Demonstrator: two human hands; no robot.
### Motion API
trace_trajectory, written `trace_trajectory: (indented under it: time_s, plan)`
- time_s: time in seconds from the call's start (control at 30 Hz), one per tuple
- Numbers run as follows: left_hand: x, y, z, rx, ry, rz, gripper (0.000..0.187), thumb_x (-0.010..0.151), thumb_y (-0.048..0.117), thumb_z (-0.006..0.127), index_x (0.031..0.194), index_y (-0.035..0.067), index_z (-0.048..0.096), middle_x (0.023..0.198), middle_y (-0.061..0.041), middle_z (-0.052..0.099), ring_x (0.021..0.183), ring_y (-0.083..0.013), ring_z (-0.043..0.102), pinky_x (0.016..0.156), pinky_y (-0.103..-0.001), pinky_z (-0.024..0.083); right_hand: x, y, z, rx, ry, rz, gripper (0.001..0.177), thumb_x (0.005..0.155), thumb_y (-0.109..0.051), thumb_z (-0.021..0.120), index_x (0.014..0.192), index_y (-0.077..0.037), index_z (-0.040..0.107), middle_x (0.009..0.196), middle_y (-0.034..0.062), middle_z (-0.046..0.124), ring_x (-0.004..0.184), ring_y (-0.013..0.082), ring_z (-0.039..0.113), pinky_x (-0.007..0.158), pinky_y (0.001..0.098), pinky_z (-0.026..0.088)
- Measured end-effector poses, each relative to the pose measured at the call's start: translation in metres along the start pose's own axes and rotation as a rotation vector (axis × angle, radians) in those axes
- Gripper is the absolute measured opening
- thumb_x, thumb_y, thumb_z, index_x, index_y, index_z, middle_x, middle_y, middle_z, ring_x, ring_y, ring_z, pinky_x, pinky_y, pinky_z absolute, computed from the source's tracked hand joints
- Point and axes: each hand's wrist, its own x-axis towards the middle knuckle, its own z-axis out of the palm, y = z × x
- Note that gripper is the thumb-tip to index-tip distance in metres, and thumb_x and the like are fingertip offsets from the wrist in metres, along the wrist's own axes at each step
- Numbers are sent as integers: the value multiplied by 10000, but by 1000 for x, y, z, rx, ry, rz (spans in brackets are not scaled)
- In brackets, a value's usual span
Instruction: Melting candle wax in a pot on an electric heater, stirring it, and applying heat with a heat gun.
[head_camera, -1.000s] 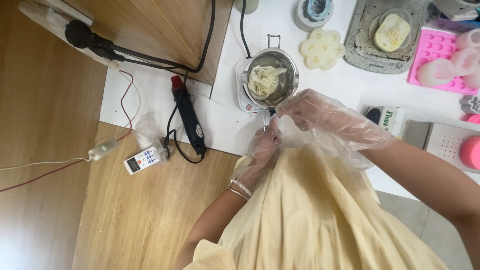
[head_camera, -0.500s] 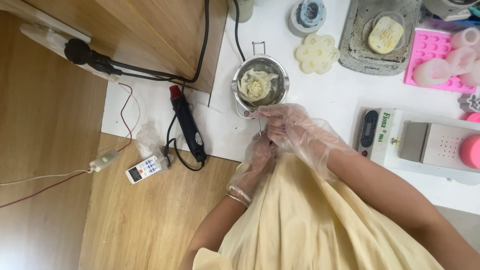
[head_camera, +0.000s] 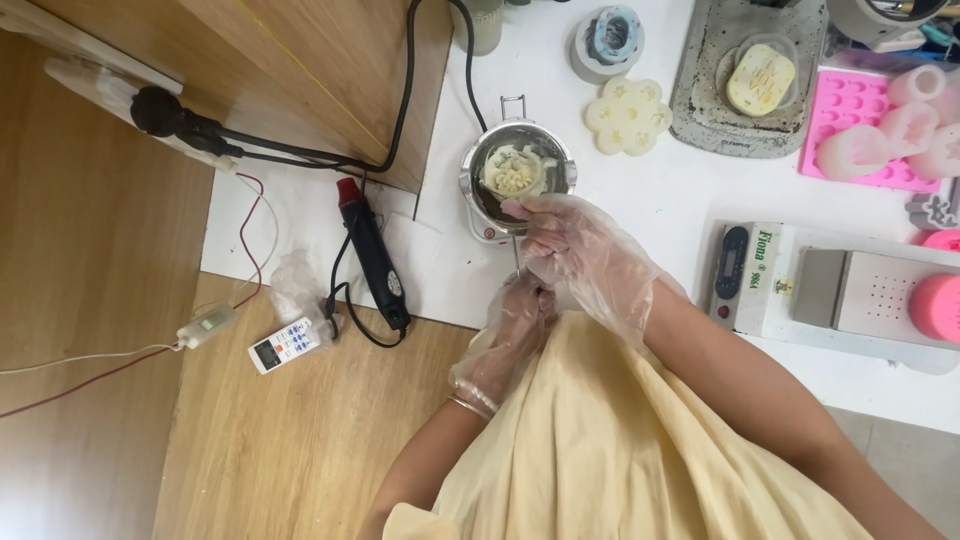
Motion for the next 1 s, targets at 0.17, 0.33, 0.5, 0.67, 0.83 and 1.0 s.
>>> trace_trajectory:
  time_s: [0.17,0.33,0.5,0.67,0.83,1.0]
  plan:
    - [-20,6,39,178,178,119,299,995,269,576,738,149,481,537,37,411,401,-112,331,379,-310,250,14,-1,-26,38,-122,-29,272,968,-59,608,1126,162,619,538,-38,406,446,91,364,514,229,369]
    - [-29,15,48,78,138,29,227,1009,240,547,799,154,549,593,34,463,444,-103,381,412,-292,265,11,5,-30,139,-181,-37,234,1007,-39,579,1128,160,596,521,-43,368,430,91,337,502,231,337]
    - [-38,15,65,238,207,157,468,1012,466,604,685,157,472,515,44,394,384,-108,338,362,-293,251,1,5,-33,295,-97,-88,265,1028,-42,516,1163,178,572,518,-19,359,433,101,306,505,249,318]
    - [-56,25,82,259,183,132,478,980,539,626,706,172,489,531,61,398,402,-89,327,379,-278,253,-14,3,-35,268,-85,-145,278,1044,-36,468,1188,179,570,594,36,465,458,104,300,533,247,329]
    - [-60,29,86,234,198,73,445,942,558,640,755,168,533,539,61,397,413,-92,342,402,-273,277,-18,-13,-43,40,-8,-291,253,1042,-57,462,1154,142,570,721,77,632,439,75,307,549,219,334]
    - [-49,25,72,269,153,98,465,943,572,649,759,165,517,547,58,399,423,-92,351,409,-274,285,-14,-31,-69,-36,-162,-191,206,1041,-57,574,1094,129,643,510,-16,452,400,91,317,496,236,328]
